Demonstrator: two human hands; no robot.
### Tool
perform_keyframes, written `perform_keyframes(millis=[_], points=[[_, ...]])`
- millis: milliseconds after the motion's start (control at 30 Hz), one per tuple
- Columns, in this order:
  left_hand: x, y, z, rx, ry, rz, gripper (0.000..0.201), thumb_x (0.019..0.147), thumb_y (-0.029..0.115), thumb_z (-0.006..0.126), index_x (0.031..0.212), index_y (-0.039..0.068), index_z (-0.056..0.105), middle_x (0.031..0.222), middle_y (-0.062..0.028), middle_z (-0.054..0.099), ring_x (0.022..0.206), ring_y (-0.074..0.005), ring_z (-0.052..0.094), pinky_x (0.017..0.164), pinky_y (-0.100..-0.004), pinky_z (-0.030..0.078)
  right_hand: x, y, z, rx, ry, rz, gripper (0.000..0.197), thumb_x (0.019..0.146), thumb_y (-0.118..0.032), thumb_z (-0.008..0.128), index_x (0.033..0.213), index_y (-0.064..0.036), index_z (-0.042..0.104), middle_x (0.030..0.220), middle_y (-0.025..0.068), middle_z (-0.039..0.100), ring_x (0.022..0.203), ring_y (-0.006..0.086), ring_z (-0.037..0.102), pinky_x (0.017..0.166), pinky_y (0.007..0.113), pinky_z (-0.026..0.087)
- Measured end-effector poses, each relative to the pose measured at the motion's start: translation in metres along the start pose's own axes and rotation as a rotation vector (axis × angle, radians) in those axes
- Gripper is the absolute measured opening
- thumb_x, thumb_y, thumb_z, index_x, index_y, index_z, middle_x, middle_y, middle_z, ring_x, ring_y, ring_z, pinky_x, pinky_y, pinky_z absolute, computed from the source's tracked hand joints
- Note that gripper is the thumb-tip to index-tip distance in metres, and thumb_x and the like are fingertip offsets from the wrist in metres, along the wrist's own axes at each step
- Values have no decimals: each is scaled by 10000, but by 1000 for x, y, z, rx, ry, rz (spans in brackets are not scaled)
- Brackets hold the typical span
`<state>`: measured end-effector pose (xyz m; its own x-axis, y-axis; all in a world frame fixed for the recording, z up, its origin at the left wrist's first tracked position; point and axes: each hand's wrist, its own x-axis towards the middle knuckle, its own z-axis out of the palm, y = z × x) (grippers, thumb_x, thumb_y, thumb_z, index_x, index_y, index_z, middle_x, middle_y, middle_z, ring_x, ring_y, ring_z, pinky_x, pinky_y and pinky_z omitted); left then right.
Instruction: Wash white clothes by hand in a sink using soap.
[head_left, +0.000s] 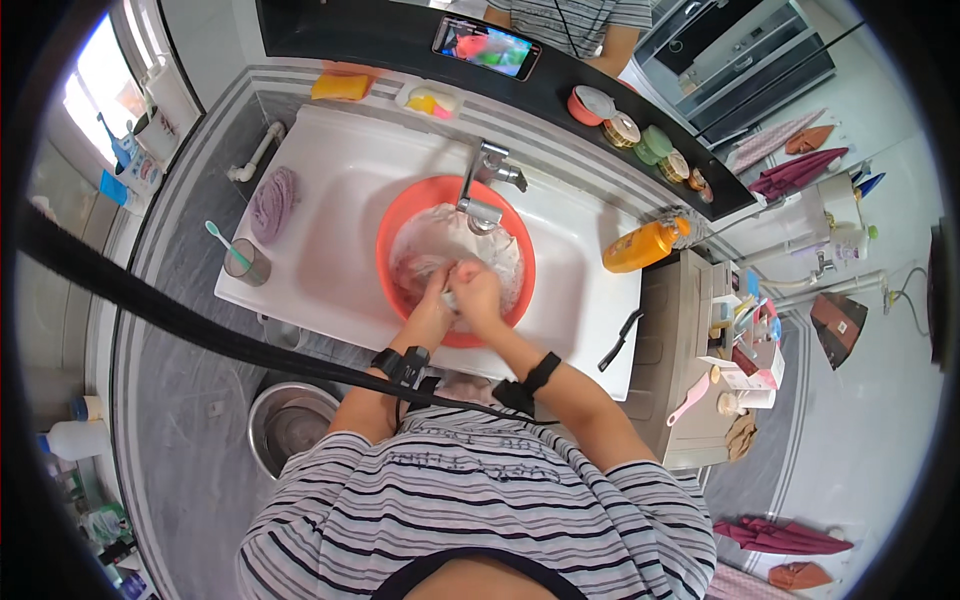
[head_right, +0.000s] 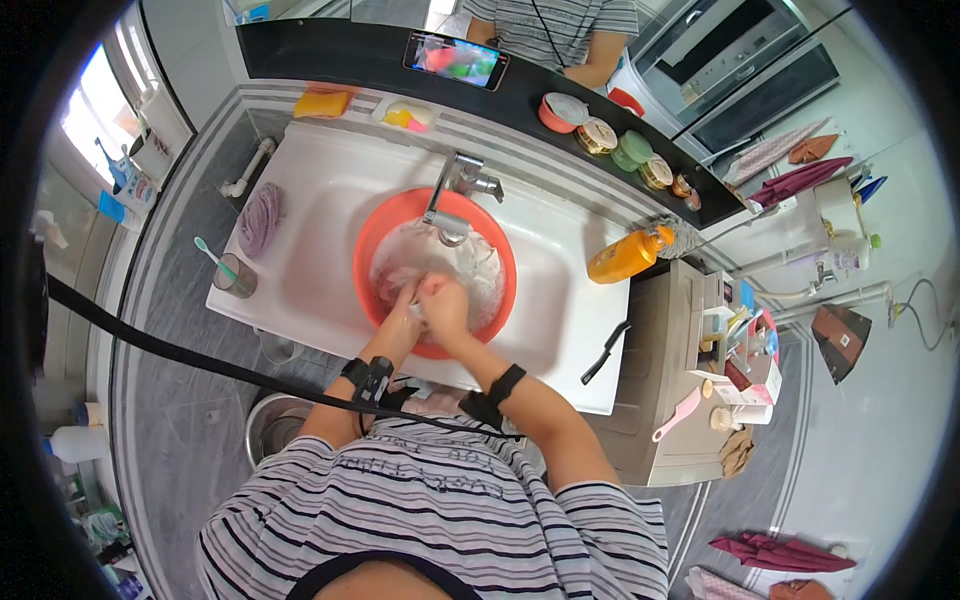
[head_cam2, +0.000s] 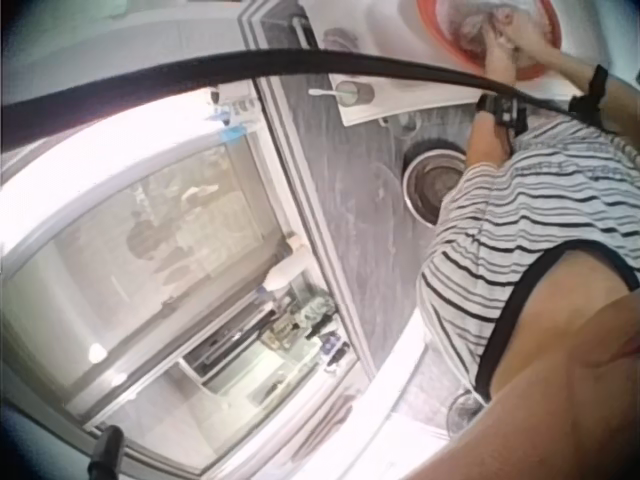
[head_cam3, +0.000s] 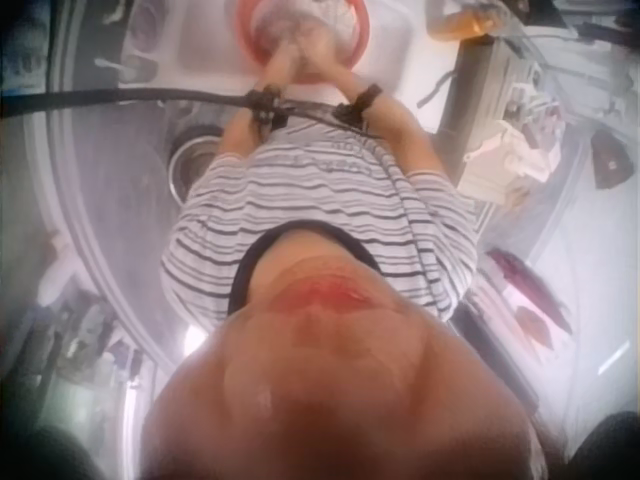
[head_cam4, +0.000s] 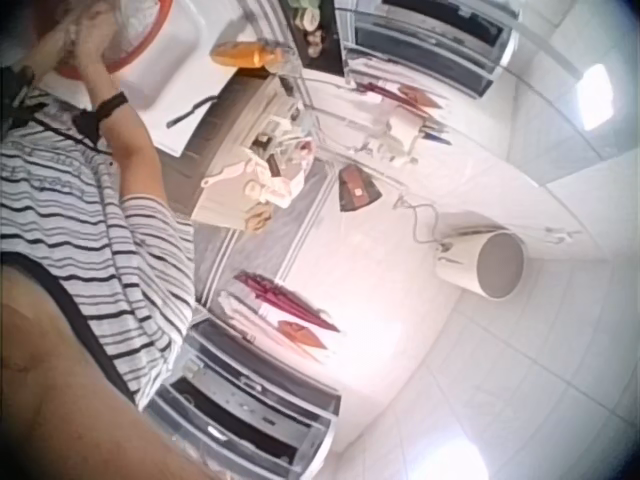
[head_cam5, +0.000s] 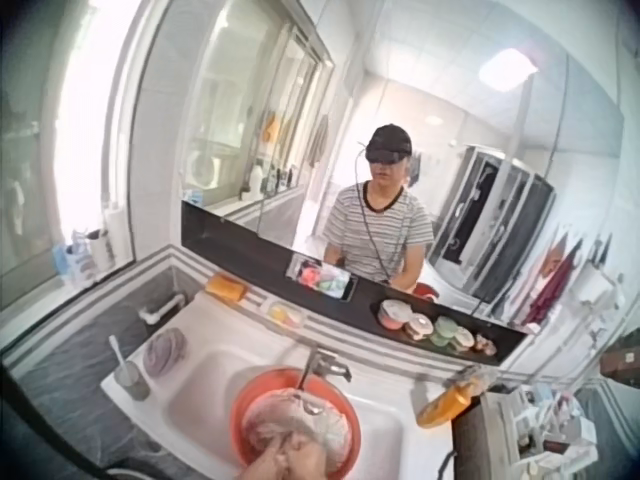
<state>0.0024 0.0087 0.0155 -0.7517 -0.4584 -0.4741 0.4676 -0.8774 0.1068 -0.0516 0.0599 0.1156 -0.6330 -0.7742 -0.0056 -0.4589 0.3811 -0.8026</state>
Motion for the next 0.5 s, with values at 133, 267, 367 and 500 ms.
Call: perform_keyframes(millis=[133,267,367,500], points=[[22,-2,-22,83,1,77,179,849,273,522,928,121,574,890,-62,628,796,-220,622,687,-387,513,-10,5,14,-20,89,-562,198,713,-112,615,556,-48,513,639,126,576,562,291,575,541,395,438],[4,-12,33,69,290,-37,161,847,242,524,902,104,587,912,-55,640,810,-214,628,680,-372,509,55,59,3,101,209,-58,123,718,-89,587,624,-39,526,609,132,557,542,286,553,539,383,428],[13,-9,11,106,39,35,210,842,219,540,1005,93,580,935,-63,642,828,-235,629,681,-377,511,52,48,6,163,158,60,139,727,-74,573,612,-35,505,575,103,531,529,212,514,517,348,407],[15,-3,8,-20,189,0,162,842,249,555,904,101,577,837,-63,620,762,-227,620,636,-392,511,12,29,17,152,154,-112,211,740,-69,579,580,-34,446,536,88,473,505,175,465,508,328,384]])
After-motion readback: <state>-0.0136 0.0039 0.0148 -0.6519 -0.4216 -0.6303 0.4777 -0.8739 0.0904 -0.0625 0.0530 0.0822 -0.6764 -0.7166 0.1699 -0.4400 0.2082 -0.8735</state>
